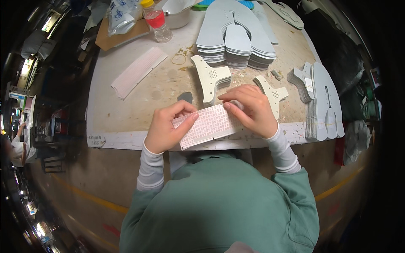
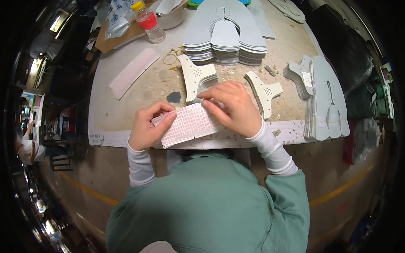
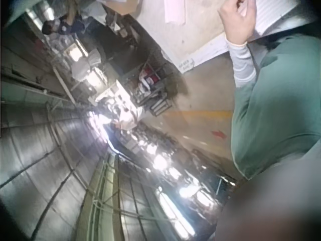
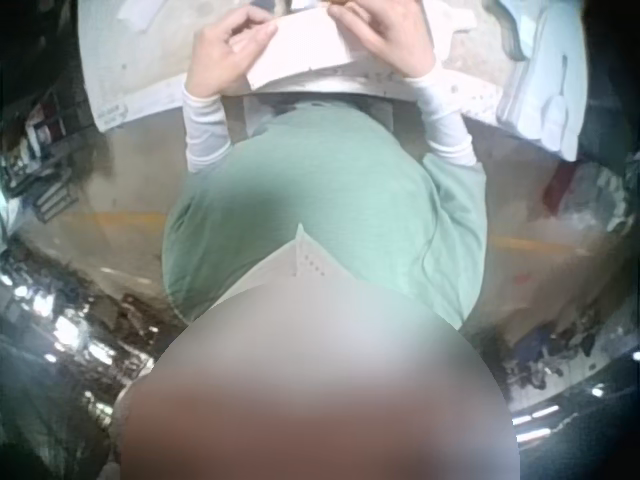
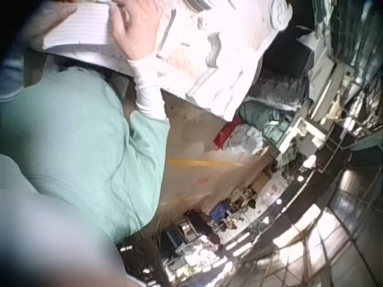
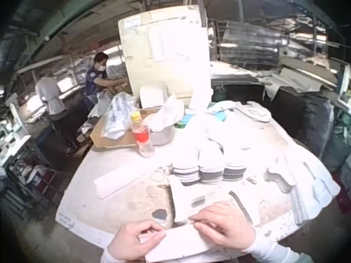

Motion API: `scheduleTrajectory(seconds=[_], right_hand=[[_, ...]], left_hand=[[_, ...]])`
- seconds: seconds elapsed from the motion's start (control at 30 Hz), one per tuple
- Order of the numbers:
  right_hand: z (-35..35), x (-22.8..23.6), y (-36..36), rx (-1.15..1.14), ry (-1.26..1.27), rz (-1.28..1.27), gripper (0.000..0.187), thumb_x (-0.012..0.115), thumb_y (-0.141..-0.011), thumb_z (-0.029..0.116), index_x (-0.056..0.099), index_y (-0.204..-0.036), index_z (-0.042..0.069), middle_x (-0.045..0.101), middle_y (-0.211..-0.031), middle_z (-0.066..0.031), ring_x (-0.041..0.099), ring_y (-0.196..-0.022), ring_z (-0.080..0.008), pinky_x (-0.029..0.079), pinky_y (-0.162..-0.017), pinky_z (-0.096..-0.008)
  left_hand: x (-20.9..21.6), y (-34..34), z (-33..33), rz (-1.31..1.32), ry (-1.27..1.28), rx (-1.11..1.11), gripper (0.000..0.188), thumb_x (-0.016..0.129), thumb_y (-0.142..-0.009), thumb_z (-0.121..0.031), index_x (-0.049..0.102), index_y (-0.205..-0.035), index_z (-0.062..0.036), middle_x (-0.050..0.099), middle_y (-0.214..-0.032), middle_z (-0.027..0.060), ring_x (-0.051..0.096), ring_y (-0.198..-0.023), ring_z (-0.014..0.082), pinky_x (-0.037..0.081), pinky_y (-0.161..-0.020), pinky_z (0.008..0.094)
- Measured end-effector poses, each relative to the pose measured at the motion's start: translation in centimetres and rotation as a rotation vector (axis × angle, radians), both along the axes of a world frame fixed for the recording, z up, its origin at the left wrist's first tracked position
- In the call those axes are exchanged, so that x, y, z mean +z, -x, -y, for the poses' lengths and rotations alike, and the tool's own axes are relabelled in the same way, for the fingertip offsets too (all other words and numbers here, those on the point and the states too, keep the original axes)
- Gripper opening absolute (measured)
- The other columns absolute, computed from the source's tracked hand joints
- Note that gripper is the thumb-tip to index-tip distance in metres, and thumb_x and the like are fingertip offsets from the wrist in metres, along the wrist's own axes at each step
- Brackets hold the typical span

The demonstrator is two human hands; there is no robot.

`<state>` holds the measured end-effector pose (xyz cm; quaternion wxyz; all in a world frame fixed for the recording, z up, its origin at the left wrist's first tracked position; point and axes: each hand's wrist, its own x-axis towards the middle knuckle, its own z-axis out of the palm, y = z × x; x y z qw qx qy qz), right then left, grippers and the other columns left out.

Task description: The person peels small adhesive labels from a sheet and applies them to white plastic shoe parts on a table. They handle multiple parts, peel labels one by one, and place the labeled parts into a stack.

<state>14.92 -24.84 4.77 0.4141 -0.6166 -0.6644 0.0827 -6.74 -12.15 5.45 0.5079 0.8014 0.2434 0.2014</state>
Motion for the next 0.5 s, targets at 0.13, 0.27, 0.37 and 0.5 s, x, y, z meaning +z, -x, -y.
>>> scheduleTrajectory(seconds=[0.13,0.27,0.37,0.5], right_hand=[[-0.4,0.1,-0.2,0.031,-0.010,-0.114,0.012,0.070,-0.084,0.012,0.072,-0.096,0.009,0.067,-0.079,-0.0026,0.059,-0.075,-0.0195,0.042,-0.079,-0.0323],[-0.6,0.3,-0.6,-0.023,-0.078,-0.098,0.011,0.073,-0.082,0.012,0.073,-0.092,0.011,0.065,-0.077,-0.0006,0.055,-0.072,-0.0182,0.039,-0.076,-0.0321],[-0.6,0.4,-0.7,-0.005,-0.075,-0.035,0.011,0.074,-0.081,0.014,0.073,-0.092,0.011,0.063,-0.076,0.0003,0.055,-0.074,-0.0175,0.038,-0.079,-0.0318],[-0.6,0.5,-0.6,0.077,-0.050,0.002,0.013,0.076,-0.080,0.018,0.073,-0.091,0.012,0.061,-0.077,0.0007,0.055,-0.076,-0.0173,0.037,-0.081,-0.0316]], left_hand=[[0.7,0.7,-0.5,-0.032,0.094,-0.003,0.014,0.070,-0.088,-0.011,0.070,-0.094,0.0023,0.071,-0.078,0.0042,0.061,-0.070,0.0070,0.050,-0.066,0.0238],[1.0,1.3,-1.1,-0.048,0.092,0.045,0.016,0.072,-0.086,-0.011,0.073,-0.097,0.0020,0.072,-0.080,0.0037,0.061,-0.069,0.0061,0.049,-0.064,0.0216],[1.3,1.3,-1.2,-0.011,0.038,0.042,0.016,0.072,-0.086,-0.011,0.073,-0.095,0.0019,0.072,-0.080,0.0042,0.062,-0.069,0.0064,0.049,-0.064,0.0213],[1.7,0.8,-1.1,-0.013,-0.011,-0.031,0.015,0.071,-0.087,-0.010,0.073,-0.093,0.0032,0.072,-0.082,0.0065,0.063,-0.073,0.0089,0.050,-0.068,0.0234]])
